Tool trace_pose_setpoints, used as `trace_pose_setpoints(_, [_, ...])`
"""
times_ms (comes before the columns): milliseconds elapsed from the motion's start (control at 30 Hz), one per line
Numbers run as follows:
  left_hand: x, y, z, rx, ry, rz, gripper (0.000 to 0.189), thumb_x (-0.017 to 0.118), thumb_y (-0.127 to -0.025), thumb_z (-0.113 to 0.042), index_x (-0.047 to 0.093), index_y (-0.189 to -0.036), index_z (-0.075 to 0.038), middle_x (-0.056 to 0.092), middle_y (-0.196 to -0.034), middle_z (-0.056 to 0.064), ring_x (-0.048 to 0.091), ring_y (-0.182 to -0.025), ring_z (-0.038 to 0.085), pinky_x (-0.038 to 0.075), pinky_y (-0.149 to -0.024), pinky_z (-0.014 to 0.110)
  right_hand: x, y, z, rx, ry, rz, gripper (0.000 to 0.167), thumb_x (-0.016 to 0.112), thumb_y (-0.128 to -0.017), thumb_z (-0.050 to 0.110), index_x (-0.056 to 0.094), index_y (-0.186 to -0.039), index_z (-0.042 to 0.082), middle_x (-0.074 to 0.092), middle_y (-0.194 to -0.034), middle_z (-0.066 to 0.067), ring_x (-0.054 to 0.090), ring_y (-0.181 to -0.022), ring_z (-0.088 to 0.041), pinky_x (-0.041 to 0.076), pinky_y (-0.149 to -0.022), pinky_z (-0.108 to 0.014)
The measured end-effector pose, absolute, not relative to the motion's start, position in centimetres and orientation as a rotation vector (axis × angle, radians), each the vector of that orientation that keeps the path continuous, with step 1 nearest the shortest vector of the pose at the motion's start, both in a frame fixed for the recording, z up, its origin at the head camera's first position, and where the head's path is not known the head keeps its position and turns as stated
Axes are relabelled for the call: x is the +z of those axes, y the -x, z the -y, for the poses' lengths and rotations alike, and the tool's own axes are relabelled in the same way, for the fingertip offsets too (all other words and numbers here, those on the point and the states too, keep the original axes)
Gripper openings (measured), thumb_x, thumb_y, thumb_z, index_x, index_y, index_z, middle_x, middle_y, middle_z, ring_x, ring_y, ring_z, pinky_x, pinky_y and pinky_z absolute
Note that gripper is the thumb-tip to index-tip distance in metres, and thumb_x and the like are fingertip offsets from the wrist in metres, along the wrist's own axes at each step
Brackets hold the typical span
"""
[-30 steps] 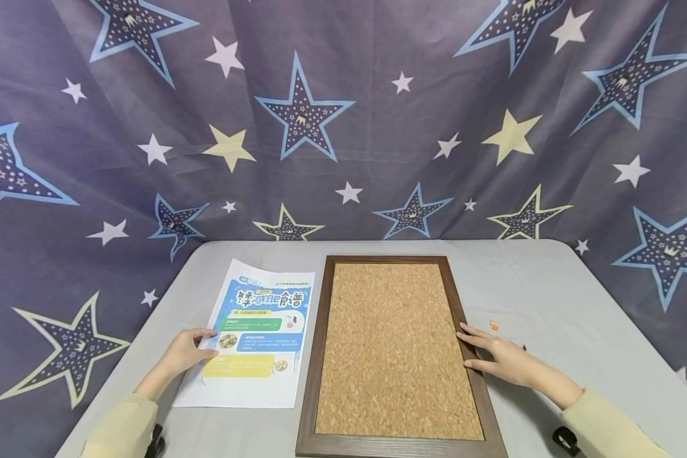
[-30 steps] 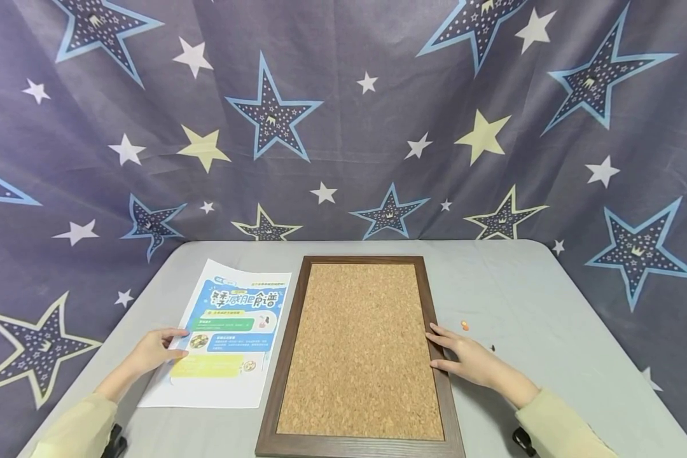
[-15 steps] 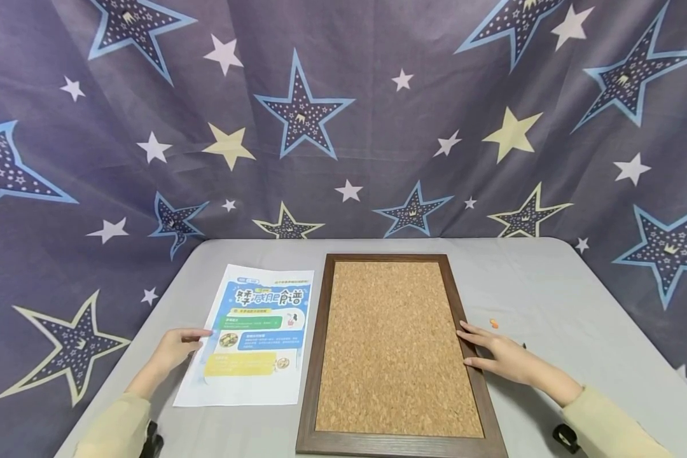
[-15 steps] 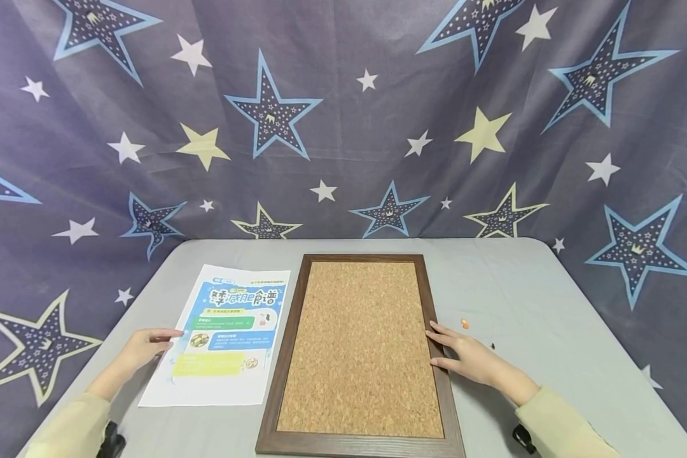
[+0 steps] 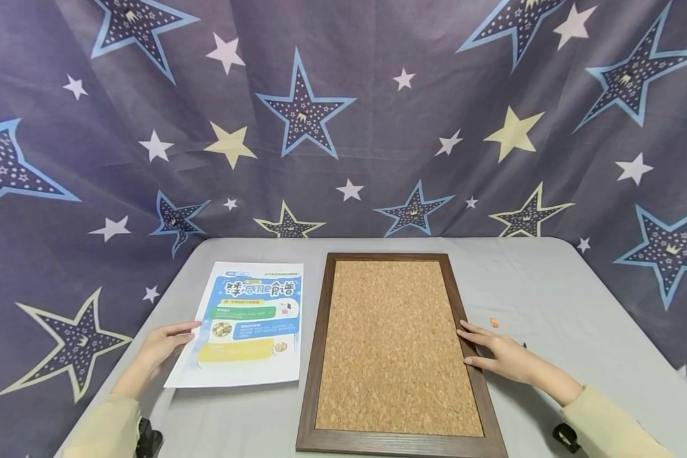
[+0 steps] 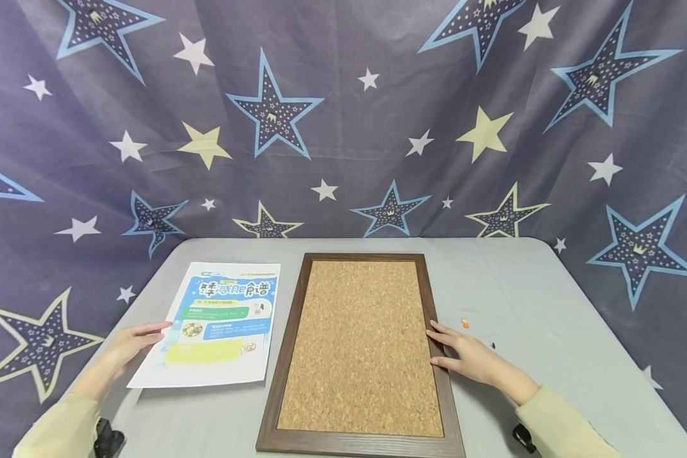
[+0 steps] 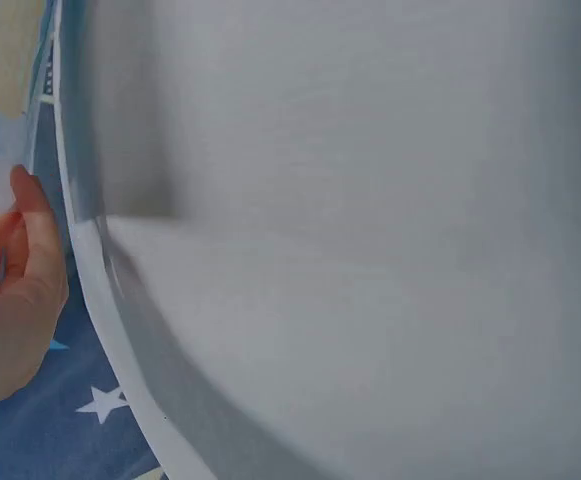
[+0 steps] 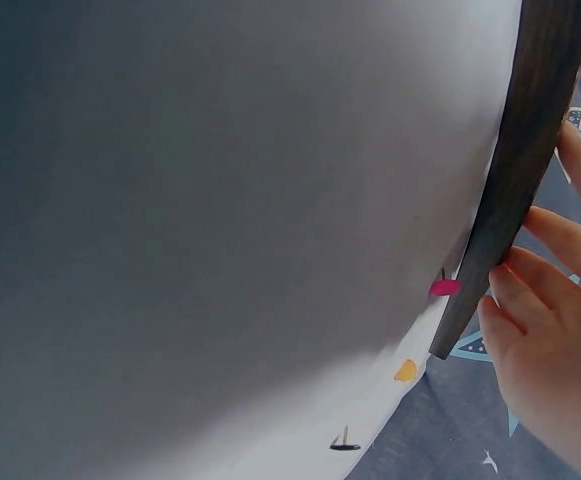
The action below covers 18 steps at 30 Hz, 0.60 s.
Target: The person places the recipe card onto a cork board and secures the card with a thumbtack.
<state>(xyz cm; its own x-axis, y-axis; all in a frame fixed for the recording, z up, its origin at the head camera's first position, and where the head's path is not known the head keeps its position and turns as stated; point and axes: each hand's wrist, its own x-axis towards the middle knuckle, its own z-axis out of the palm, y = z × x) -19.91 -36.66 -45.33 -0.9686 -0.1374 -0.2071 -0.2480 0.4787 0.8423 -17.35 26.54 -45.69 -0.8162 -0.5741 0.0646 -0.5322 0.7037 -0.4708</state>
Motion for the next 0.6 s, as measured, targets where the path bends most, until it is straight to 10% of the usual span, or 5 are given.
trace_pose_setpoints(600, [-44.7,21.1,32.3,1.772,0.322,-2.466,0.043,0.059,-0.081,-0.004,0.048,-0.120,0.010,0.059,-0.102,0.008,0.057,-0.075,-0.001,0.048,-0.068,0.017,-45.7,17.4,-26.6,-0.738,0.929,-2.819,0.058,0.055,-0.086,0.036,0.045,-0.127,-0.003,0.033,-0.136,-0.023,0.037,-0.118,-0.041,0.038,-0.086,-0.051])
